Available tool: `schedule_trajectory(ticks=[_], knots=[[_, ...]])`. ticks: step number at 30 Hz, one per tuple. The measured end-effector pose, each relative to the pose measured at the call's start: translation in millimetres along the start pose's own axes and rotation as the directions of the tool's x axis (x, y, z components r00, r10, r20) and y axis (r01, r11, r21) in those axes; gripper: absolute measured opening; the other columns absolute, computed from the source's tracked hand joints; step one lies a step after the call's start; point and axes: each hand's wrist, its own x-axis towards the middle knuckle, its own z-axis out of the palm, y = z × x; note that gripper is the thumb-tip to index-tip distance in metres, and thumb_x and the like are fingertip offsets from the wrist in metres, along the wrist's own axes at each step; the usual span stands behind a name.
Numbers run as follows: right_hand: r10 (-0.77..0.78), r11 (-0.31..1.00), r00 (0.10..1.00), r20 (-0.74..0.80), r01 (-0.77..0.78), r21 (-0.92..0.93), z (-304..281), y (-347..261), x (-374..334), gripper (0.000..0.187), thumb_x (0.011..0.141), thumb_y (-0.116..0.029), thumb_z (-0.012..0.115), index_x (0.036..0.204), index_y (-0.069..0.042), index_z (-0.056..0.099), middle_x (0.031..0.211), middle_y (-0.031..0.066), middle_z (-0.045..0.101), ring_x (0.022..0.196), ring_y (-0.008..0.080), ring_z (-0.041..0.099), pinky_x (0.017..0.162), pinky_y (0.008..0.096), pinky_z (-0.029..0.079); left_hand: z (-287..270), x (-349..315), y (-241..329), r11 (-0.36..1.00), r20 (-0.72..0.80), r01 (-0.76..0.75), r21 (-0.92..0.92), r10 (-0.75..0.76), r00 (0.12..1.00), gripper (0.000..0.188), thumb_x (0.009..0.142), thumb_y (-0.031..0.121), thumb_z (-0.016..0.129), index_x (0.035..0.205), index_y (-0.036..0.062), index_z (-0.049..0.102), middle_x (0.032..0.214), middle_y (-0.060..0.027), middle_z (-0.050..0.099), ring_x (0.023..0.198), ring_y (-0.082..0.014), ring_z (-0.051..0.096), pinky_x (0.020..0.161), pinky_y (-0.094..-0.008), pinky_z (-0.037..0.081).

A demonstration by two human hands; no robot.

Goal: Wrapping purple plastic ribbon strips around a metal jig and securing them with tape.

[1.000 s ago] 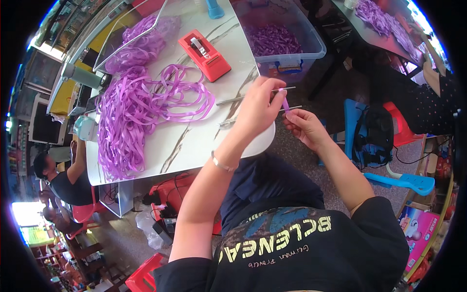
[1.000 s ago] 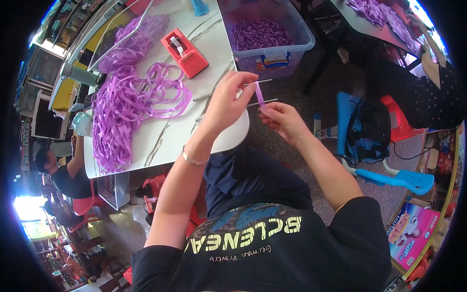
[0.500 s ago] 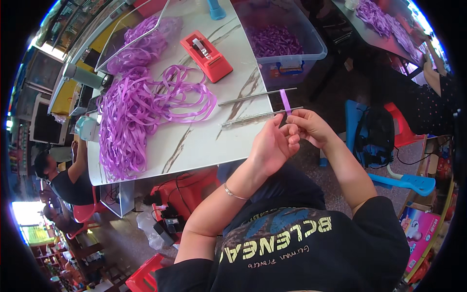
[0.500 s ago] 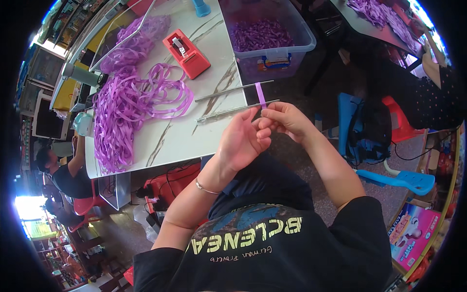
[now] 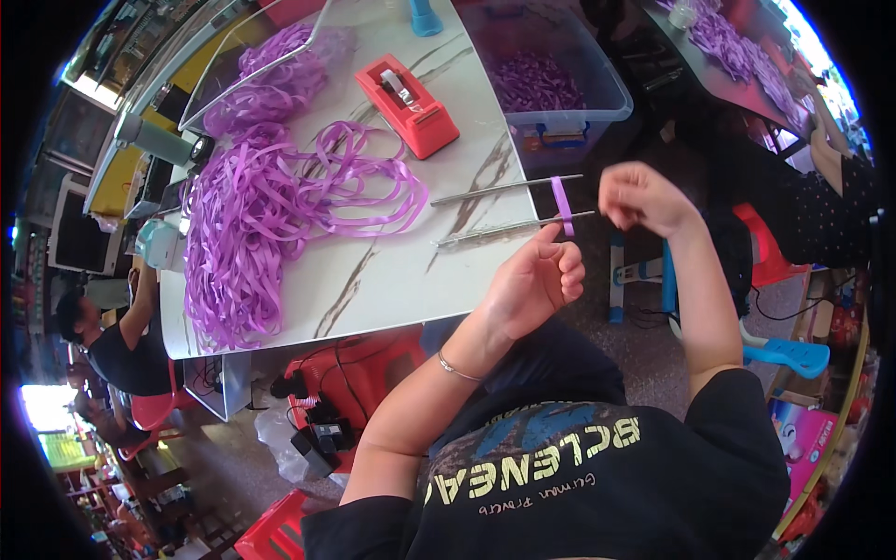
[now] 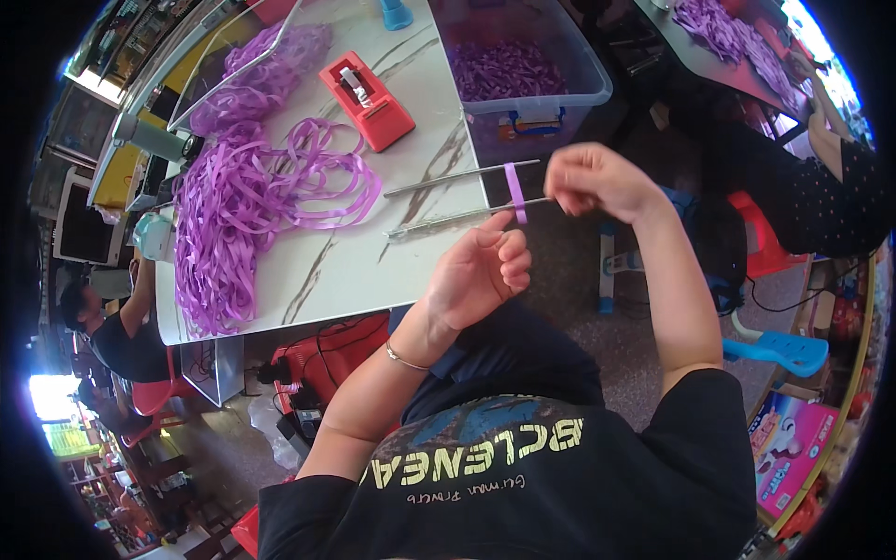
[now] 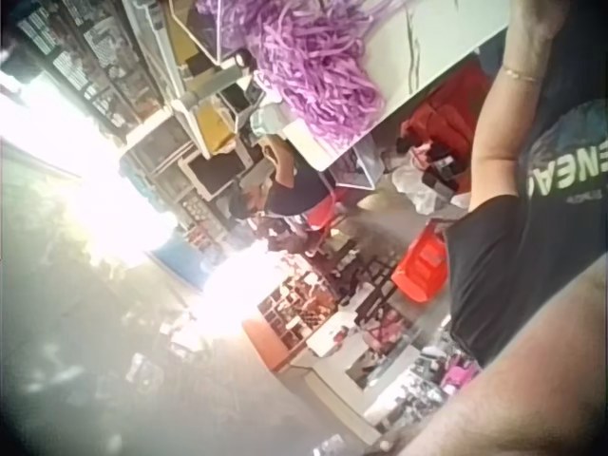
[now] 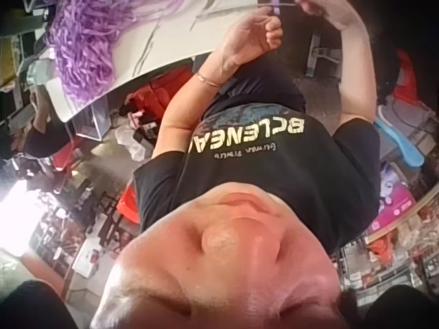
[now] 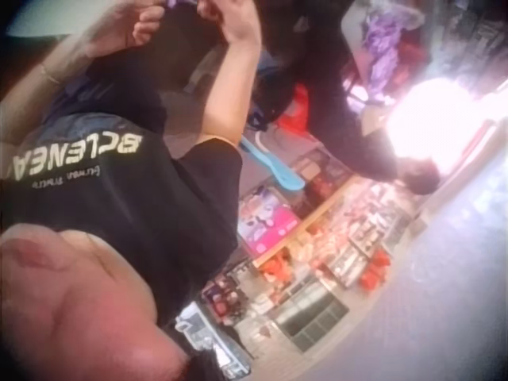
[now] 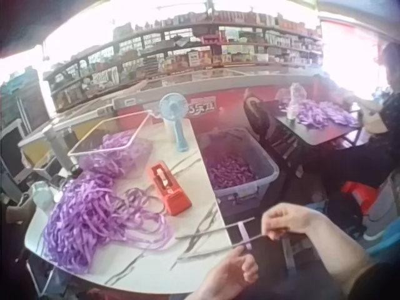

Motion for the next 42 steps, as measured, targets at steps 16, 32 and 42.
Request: schedule_trajectory(ticks=[16, 32, 42], knots=[[0.085, 0.920, 0.992, -0.093, -0.115, -0.375, 64, -75, 205, 0.022, 0.077, -0.027, 0.069, 0.084, -0.006, 0.067, 0.076, -0.0032, 0.060, 0.056, 0.0006, 0.035, 0.040, 0.0169, 0.017, -9, 0, 4, 0.999, 0.069, 0.035, 0.028, -0.037, 0.997, 0.010, 0.085, 0.016, 0.042, 0.093, 0.0165, 0.036, 0.073, -0.0010, 0.043, 0.069, -0.0142, 0.044, 0.067, -0.0279, 0.040], [-0.071, 0.975, 0.986, -0.149, 0.037, -0.220, 80, -40, 153, 0.022, 0.074, -0.026, 0.070, 0.085, -0.007, 0.064, 0.077, -0.0004, 0.064, 0.054, 0.0004, 0.037, 0.042, 0.0156, 0.025, -8, 0, 4, 0.999, 0.085, 0.036, 0.005, -0.036, 0.996, 0.018, 0.084, 0.012, 0.042, 0.099, 0.0165, 0.034, 0.073, -0.0019, 0.042, 0.069, -0.0148, 0.045, 0.066, -0.0279, 0.040], [-0.367, 0.829, 0.867, -0.336, 0.141, -0.541, 87, -21, 161, 0.028, 0.072, -0.031, 0.071, 0.079, -0.005, 0.067, 0.070, 0.0037, 0.066, 0.068, 0.0136, 0.061, 0.062, 0.0291, 0.045, -8, 0, 3, 0.999, 0.079, 0.030, -0.017, -0.028, 0.996, 0.015, 0.084, 0.012, 0.044, 0.098, 0.0162, 0.040, 0.072, -0.0019, 0.042, 0.068, -0.0152, 0.045, 0.066, -0.0282, 0.039]])
